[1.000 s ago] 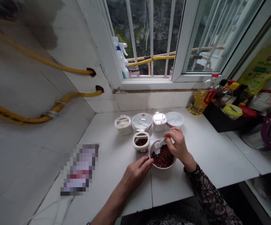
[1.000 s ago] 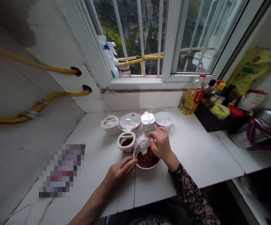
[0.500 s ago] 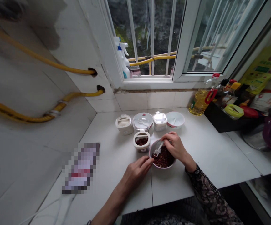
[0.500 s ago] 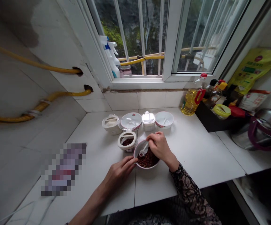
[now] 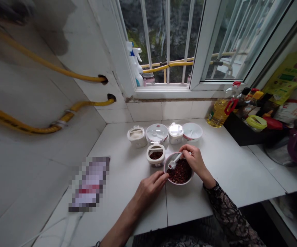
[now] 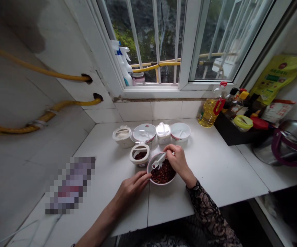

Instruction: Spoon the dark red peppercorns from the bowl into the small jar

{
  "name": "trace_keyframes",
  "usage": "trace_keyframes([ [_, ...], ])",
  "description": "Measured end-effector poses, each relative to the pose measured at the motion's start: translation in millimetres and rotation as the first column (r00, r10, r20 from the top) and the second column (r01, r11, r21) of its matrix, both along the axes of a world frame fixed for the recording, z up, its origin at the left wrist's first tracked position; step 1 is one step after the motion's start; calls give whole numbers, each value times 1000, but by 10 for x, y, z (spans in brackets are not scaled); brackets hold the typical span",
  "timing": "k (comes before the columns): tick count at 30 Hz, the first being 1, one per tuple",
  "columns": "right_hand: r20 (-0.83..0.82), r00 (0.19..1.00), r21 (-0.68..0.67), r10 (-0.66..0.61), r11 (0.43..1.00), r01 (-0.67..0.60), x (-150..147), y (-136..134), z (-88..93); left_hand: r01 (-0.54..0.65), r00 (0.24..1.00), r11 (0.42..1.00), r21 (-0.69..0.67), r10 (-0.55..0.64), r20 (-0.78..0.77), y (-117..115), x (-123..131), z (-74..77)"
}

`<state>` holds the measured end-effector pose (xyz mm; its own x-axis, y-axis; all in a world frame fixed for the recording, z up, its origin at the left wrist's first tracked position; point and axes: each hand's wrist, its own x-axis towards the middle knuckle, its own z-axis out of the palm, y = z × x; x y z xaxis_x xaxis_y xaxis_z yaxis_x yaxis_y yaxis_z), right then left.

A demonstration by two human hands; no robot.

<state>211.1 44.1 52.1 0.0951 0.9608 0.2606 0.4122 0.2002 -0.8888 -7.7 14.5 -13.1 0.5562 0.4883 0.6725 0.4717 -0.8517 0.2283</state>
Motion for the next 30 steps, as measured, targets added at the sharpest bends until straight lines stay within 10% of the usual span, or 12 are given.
trace_keyframes([
  [11, -282, 959, -15, -2, 1000, -2, -183, 65, 72, -7, 1000, 1000, 0, 7, -2, 2, 1, -3],
  [20, 67, 997, 256, -31, 967, 13, -285, 7, 86, -7, 1000, 1000, -16, 7, -10, 1, -6, -62],
  [26, 489, 862, 426, 135, 825, -371, -263, -12, 142, -20, 1000, 1000, -22, 19, -13, 1, -2, -53],
  [30, 414, 910, 504, 13, 829, -242, -135, -34, 202, -12, 1000, 1000, -1, 12, -2, -1, 3, -22],
])
